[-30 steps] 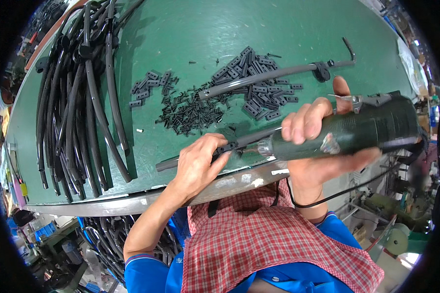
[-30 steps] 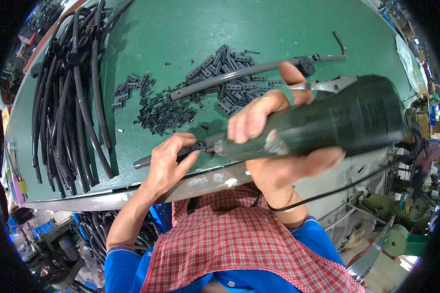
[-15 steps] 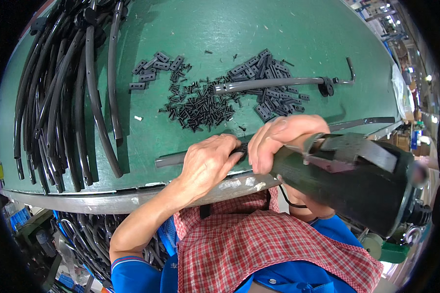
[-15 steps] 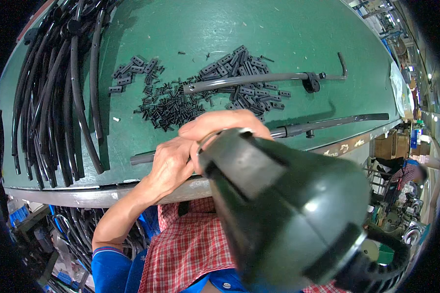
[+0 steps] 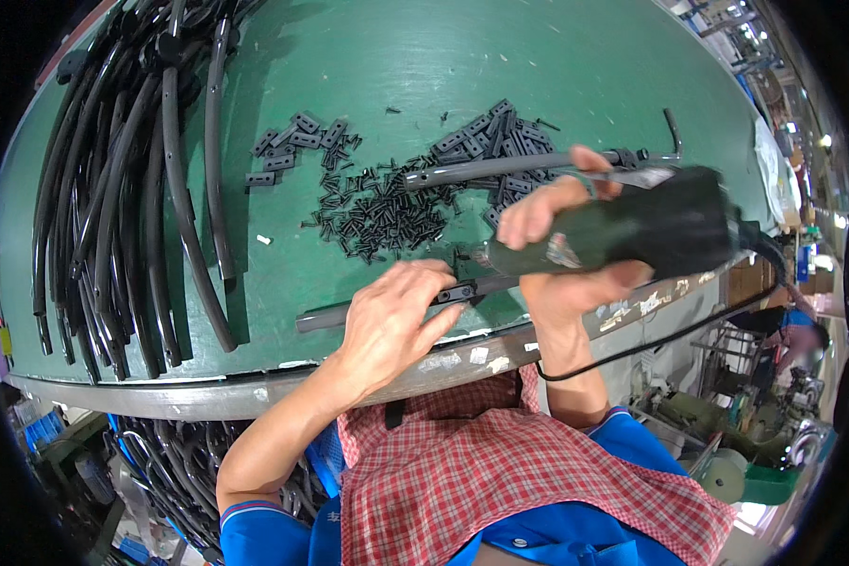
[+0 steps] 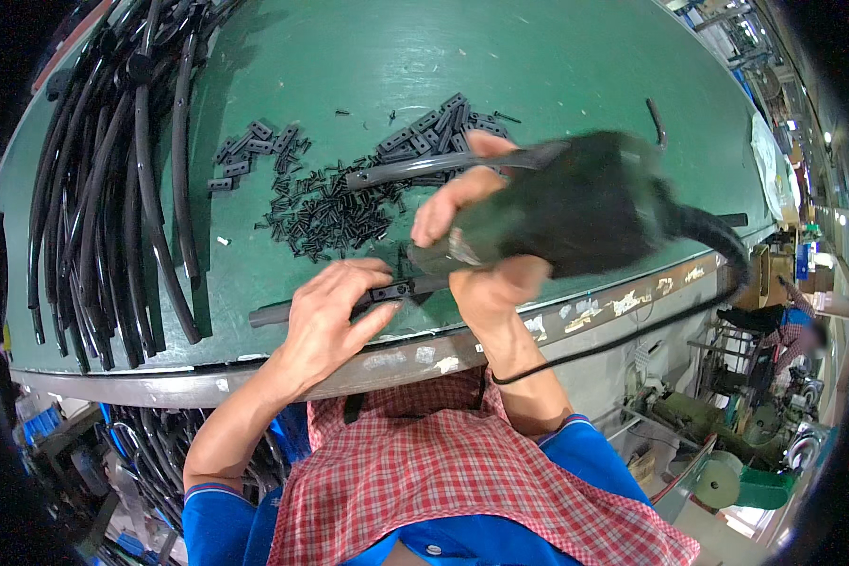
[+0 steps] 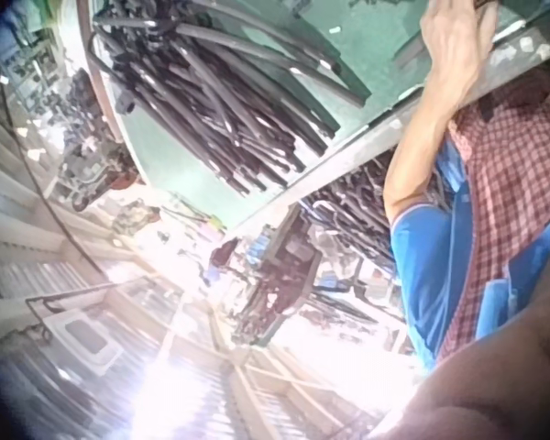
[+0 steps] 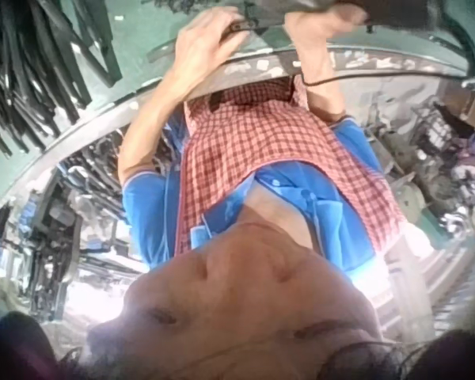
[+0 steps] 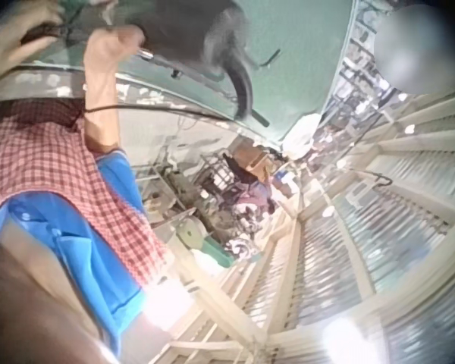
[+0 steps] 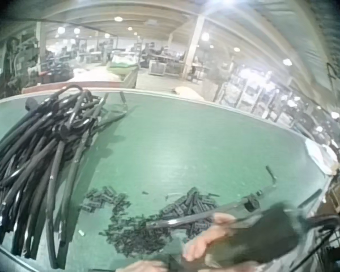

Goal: The person uses a corded electric screwdriver to attach small black plastic brackets to curved metal rods. They repeatedly pick up a rod, align a bracket, drive a screw, and place the finished assembly on the table.

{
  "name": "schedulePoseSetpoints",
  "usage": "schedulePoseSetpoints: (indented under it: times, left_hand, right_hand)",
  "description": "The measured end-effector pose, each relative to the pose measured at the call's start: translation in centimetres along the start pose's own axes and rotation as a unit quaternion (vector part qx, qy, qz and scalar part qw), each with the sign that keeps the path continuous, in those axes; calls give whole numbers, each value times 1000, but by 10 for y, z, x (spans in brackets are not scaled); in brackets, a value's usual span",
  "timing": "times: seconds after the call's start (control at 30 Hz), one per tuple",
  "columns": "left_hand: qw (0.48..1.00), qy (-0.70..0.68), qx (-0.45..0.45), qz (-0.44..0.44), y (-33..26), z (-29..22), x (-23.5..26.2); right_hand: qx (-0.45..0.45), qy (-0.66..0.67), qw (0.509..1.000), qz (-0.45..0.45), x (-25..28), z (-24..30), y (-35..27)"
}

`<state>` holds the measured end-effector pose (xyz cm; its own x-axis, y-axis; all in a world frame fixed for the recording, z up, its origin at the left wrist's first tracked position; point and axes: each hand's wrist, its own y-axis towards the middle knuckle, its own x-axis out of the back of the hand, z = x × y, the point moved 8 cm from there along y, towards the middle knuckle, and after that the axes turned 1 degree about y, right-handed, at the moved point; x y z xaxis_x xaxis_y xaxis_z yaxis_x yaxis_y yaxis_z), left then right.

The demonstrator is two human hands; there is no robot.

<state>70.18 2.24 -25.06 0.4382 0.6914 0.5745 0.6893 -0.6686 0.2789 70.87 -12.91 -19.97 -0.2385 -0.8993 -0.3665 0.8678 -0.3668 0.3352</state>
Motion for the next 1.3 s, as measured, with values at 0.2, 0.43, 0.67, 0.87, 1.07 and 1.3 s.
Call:
schedulePoseSetpoints:
  times: [0.2,0.43,0.67,0.87,1.07,1.3]
  left_hand:
    - [994,-56,67,-66,1,4,12]
    - [995,-77,12,-57,1,2,8]
    - [997,-60,-2,-50,0,0,6]
    - [996,-39,-53,-57,0,-7,5]
    - [996,-54,-53,-44,-1,-5,5]
    - [997,36,50,37,-3,5,4]
  right_hand:
    - [56,176,982,42,-9,47,4]
    - [55,177,982,30,-14,53,-1]
    - [59,169,983,37,-13,52,-1]
    - [38,169,983,54,-15,47,-3]
    - [27,161,985,60,-19,47,-6]
    - [51,146,982,113,-30,54,-2]
